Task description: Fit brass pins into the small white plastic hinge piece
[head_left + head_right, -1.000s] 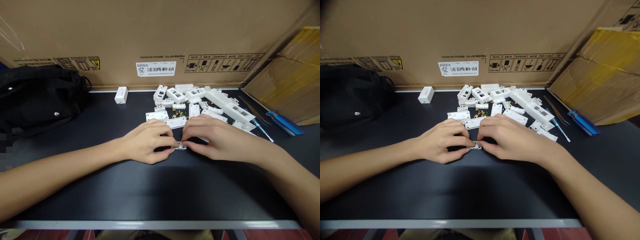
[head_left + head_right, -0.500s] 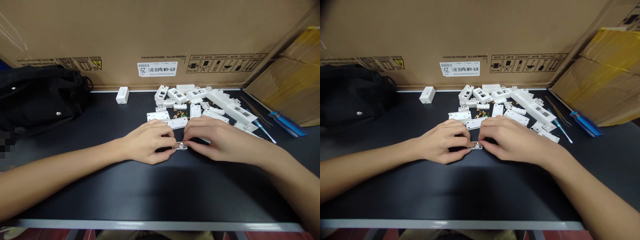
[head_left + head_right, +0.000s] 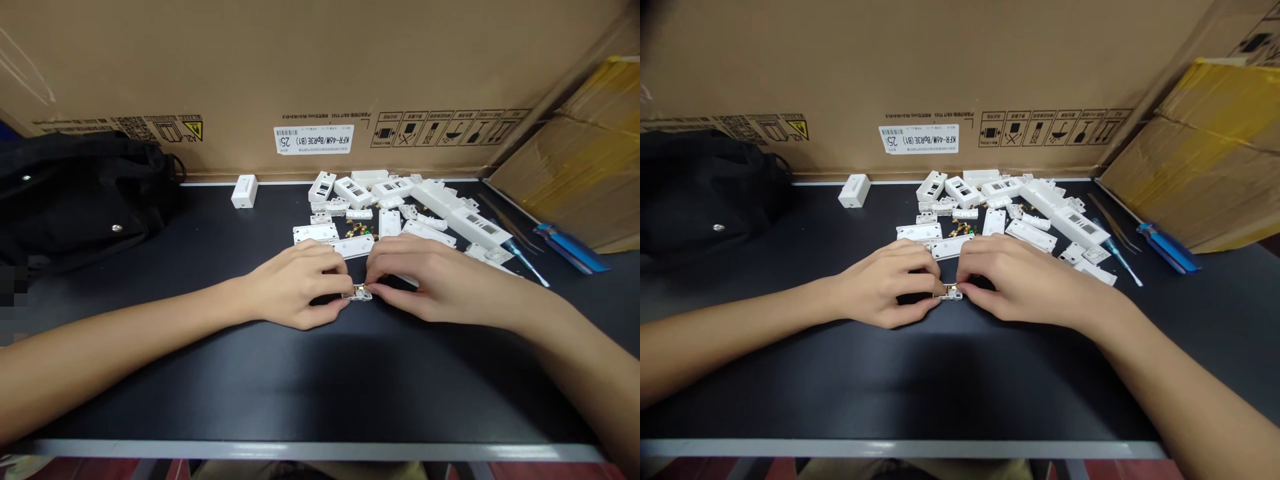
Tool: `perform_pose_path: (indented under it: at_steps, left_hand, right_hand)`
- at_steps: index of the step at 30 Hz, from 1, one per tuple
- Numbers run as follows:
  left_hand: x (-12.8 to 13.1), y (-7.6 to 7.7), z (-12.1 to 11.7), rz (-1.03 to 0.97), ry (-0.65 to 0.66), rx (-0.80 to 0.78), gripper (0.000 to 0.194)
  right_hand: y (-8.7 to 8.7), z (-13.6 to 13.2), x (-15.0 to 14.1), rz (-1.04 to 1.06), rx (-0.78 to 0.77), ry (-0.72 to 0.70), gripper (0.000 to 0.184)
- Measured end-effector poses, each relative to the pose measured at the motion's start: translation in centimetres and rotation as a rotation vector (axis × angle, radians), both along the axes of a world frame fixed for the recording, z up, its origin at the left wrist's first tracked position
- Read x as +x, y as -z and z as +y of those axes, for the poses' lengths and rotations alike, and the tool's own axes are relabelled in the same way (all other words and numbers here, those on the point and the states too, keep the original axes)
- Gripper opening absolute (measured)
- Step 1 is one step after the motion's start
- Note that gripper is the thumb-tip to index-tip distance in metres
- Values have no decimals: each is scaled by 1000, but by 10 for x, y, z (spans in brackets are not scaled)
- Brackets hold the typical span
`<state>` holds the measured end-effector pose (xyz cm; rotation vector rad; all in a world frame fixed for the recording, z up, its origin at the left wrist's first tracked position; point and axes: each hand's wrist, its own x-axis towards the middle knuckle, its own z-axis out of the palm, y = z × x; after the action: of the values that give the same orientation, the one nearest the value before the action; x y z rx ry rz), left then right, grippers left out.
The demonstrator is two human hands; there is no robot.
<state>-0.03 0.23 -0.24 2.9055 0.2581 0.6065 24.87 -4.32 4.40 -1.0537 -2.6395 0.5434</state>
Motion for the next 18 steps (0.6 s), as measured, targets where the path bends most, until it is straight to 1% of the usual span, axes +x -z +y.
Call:
perform_pose_path:
  at_steps: [10,18]
  left_hand:
    - [0,0,0,41,-3,21,21]
    - [1,-2,-1,70,5,25,22]
  right_hand:
    - [6,3,0,35,2,0,14]
    - [5,1,-3,55,-5,12,14]
